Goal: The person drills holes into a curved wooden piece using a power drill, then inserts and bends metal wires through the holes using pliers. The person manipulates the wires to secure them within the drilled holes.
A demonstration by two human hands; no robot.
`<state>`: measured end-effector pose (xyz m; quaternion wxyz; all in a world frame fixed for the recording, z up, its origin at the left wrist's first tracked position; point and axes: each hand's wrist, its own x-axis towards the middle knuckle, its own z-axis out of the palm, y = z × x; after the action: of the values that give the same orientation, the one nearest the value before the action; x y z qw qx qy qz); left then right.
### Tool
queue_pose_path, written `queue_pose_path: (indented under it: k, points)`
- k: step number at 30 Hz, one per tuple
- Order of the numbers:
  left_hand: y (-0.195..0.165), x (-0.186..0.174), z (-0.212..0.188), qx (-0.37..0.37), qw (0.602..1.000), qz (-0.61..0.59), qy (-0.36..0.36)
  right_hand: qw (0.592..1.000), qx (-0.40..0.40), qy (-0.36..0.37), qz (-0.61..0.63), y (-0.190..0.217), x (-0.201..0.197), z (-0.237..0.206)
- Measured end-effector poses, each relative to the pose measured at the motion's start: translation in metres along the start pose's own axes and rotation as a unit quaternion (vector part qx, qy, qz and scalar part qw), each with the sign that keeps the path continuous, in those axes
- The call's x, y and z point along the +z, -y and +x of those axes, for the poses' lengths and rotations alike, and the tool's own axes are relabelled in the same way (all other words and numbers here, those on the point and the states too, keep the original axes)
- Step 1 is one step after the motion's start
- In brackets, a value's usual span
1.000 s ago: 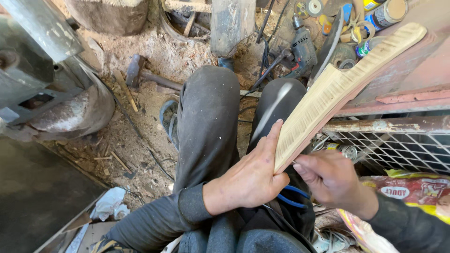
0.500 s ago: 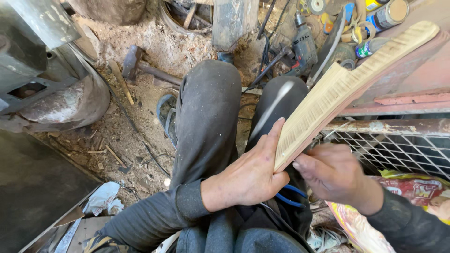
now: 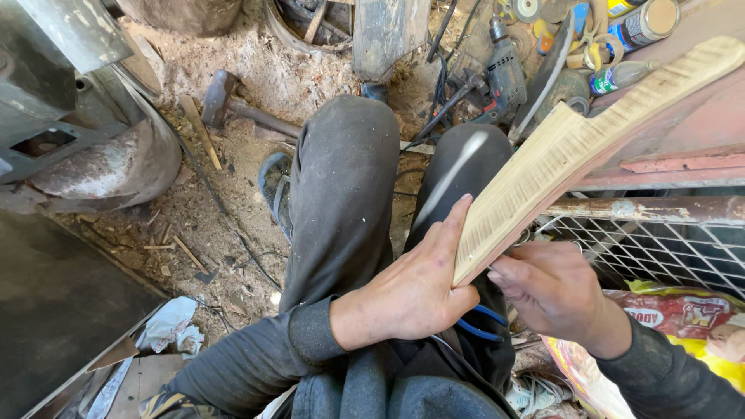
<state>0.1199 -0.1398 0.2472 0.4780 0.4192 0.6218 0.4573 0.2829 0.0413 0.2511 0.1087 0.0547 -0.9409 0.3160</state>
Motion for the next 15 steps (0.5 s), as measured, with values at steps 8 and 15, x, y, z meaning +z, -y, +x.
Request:
queue_pose_path:
  k: [8,15]
  points:
    - [-0.001,0.0,0.002,-0.01,1.0,0.013,0.004,0.926,0.221,0.01,0.305,0.006,0.008,-0.011]
    - [-0.003,-0.001,0.0,-0.022,1.0,0.016,0.014,0.998,-0.056,0.006,0.002,-0.002,-0.005,0.012]
